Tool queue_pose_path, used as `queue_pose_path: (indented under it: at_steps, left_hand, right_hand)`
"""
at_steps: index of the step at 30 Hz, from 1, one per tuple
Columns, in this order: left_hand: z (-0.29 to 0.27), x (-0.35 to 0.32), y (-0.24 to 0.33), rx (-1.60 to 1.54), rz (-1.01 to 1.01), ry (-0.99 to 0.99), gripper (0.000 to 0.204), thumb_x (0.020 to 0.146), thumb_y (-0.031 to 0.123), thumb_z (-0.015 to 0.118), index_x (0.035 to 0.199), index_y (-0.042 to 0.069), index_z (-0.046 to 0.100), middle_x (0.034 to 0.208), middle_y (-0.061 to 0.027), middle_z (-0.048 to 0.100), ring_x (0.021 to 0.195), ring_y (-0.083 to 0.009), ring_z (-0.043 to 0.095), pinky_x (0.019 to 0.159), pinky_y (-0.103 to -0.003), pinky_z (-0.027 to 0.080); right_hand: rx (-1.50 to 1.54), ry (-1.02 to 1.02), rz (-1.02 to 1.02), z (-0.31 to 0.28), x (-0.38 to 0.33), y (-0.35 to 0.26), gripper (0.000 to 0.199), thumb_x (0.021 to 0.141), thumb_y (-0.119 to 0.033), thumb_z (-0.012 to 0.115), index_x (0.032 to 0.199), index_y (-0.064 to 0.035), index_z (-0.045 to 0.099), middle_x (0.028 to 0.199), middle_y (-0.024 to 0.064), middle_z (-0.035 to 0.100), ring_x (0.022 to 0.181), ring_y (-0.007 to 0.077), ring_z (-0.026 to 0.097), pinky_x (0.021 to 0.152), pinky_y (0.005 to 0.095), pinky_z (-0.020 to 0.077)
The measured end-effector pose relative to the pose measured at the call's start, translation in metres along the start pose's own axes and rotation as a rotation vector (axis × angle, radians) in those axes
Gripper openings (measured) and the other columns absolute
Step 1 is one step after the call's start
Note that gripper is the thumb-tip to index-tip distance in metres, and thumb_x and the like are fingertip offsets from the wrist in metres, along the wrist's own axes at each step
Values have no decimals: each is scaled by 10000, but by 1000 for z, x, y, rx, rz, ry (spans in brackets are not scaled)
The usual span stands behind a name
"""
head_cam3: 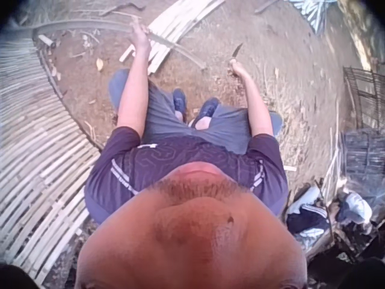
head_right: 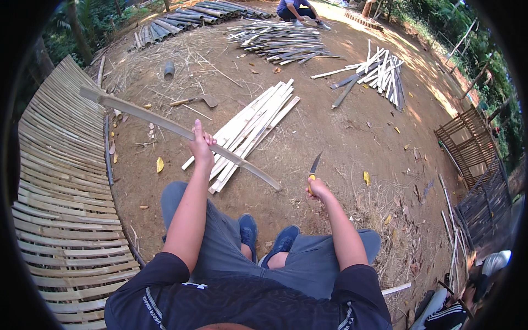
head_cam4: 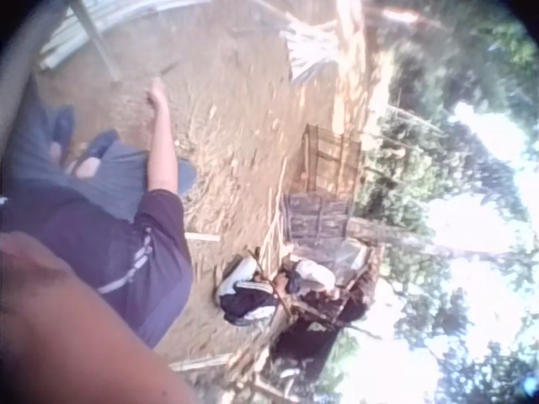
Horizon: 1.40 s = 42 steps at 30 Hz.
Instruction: The person scrapes a strip of bamboo using a knife while sitting on the ground.
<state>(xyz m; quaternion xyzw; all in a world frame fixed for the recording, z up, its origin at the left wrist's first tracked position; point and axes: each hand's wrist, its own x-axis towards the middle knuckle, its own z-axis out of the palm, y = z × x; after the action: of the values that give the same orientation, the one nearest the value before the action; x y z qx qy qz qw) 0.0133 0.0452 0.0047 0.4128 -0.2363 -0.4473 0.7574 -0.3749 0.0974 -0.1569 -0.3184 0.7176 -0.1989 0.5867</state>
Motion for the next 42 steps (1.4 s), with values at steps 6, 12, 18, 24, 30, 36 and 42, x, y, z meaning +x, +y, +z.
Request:
queue_pose_path:
  at_steps: [6,12,18,24,30,36,42]
  left_hand:
    - [11,-14,4,-85,44,-78,443,972,412,565,678,152,358,499,45,311,434,-77,359,464,-265,374]
    - [14,-19,-21,-114,4,-151,429,973,373,559,664,145,367,502,30,317,446,-91,373,492,-286,394]
    - [3,-15,-23,-126,-77,-213,389,965,362,542,681,143,390,518,24,313,479,-106,355,542,-301,393]
    - [-2,-3,-25,-105,-64,-127,327,929,268,561,687,139,383,519,25,315,479,-109,368,537,-309,411]
    - [-2,-2,-28,-78,-49,-85,279,933,202,564,717,136,401,516,33,317,456,-95,367,506,-296,415]
    - [2,-5,-26,-80,-62,-83,294,927,205,581,709,137,394,516,35,320,455,-95,366,505,-293,404]
    - [1,-8,-23,-70,-66,-75,309,918,220,587,698,140,386,514,33,319,455,-97,366,504,-293,401]
  right_hand:
    - [-92,17,-237,7,-34,17,233,987,-277,519,1086,-74,461,790,15,577,532,98,541,416,258,440]
    - [-36,-91,-315,58,-48,29,270,989,-290,510,1145,-74,469,777,9,579,512,88,533,393,254,432]
    - [-109,-66,-359,68,-40,36,296,995,-293,497,1176,-59,484,787,22,597,497,94,518,395,256,431]
    - [-93,9,-336,65,-24,34,310,999,-279,491,1196,-40,481,772,24,604,475,94,515,382,252,424]
    - [-62,30,-306,65,-25,29,234,996,-254,497,1110,-50,473,766,33,603,445,101,510,365,252,416]
    - [-53,57,-307,62,-19,38,218,985,-242,517,1082,-48,498,711,48,606,439,138,533,363,295,416]
    - [-81,72,-285,64,-22,37,232,983,-242,523,1096,-41,503,718,52,609,443,139,536,365,296,417]
